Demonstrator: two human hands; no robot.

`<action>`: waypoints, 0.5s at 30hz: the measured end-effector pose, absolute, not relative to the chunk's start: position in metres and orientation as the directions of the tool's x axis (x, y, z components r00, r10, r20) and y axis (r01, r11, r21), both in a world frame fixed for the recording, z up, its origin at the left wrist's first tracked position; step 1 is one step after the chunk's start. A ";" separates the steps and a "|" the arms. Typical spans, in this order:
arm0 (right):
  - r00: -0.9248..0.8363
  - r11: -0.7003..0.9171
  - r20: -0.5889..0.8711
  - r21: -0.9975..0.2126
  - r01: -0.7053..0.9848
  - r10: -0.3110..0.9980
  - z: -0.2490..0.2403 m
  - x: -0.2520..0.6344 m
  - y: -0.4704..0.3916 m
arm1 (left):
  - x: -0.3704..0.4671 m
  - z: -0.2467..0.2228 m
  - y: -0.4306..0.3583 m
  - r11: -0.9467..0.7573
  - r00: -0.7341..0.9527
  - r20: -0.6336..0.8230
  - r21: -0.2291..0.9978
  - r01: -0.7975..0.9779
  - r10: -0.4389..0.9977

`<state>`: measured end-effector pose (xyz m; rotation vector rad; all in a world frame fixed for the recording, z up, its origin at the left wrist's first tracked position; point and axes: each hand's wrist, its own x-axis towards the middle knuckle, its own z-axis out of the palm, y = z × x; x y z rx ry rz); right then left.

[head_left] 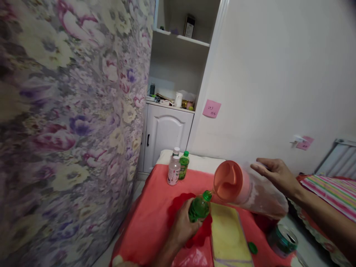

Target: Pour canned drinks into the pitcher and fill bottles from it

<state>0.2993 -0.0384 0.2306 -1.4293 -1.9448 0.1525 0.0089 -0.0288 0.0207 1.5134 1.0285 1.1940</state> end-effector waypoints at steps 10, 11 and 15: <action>-0.149 0.399 0.473 -0.487 0.777 0.868 0.230 0.299 -0.037 | 0.009 0.021 -0.029 -0.213 0.193 0.201 0.976 0.040 0.960; -0.146 0.397 0.473 -0.491 0.775 0.869 0.231 0.299 -0.037 | 0.009 0.021 -0.029 -0.215 0.192 0.204 0.976 0.038 0.960; -0.141 0.397 0.482 -0.485 0.779 0.865 0.233 0.296 -0.038 | 0.008 0.022 -0.029 -0.217 0.179 0.204 0.975 0.051 0.962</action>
